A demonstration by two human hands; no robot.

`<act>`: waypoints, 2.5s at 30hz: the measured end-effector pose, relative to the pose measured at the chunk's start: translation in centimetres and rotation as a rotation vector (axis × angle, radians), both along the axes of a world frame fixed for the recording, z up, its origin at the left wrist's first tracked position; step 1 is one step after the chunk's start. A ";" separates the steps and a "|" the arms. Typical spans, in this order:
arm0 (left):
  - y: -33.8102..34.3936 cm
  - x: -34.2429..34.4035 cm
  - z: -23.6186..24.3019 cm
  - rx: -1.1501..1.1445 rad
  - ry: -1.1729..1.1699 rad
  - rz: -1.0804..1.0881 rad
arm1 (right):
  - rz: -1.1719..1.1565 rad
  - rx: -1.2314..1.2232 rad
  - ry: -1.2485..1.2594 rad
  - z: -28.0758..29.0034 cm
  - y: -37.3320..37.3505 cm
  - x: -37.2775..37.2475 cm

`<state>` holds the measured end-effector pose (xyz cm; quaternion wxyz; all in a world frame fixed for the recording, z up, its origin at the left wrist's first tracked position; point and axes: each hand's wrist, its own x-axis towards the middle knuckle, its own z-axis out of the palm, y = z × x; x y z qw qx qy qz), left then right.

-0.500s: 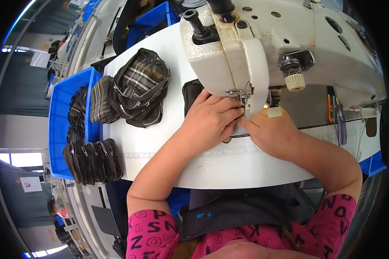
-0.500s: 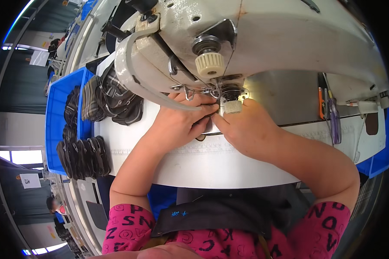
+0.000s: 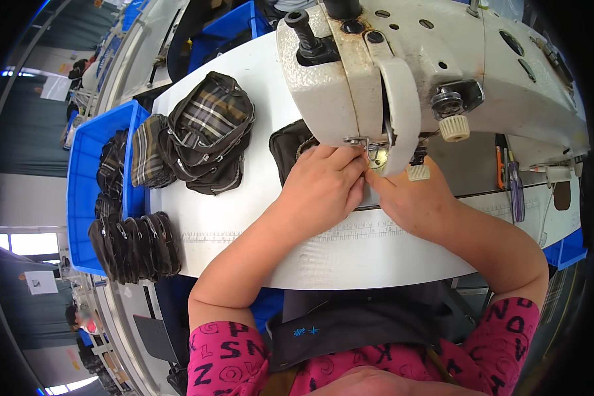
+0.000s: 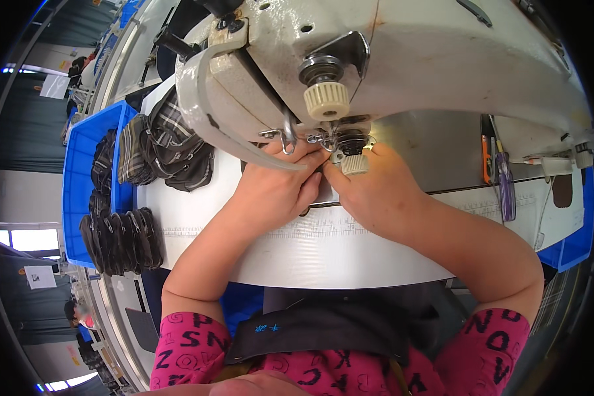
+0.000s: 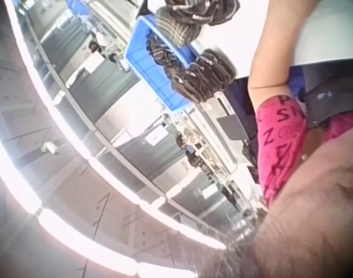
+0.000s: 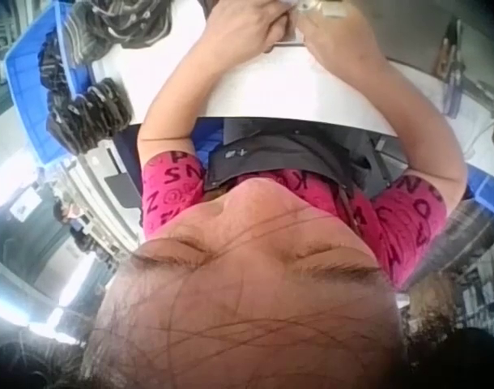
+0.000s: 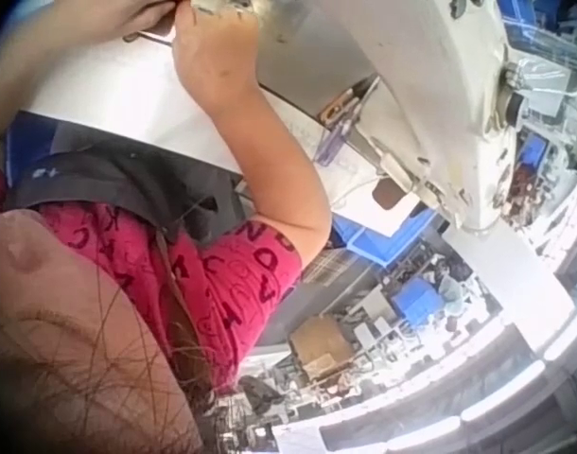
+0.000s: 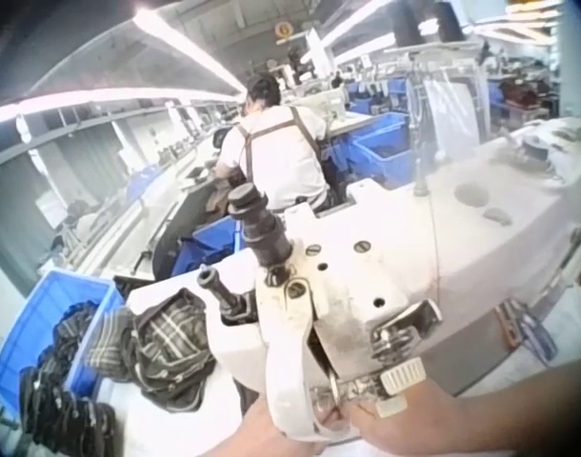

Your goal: The person is sewing leather pieces using an industrial sewing machine to assemble small pouches.

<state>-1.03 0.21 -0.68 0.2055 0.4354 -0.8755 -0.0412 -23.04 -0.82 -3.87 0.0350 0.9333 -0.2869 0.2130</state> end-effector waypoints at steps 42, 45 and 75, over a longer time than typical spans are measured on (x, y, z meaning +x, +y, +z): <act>-0.7 0.3 1.4 0.119 -0.028 0.066 | 0.023 0.025 0.029 0.1 -0.1 -0.2; -1.0 0.8 1.3 0.167 0.021 0.054 | 0.052 0.005 0.027 0.1 -0.1 -0.3; -0.7 0.8 0.0 -0.026 0.063 0.017 | 0.068 0.045 -0.026 0.3 -0.1 0.0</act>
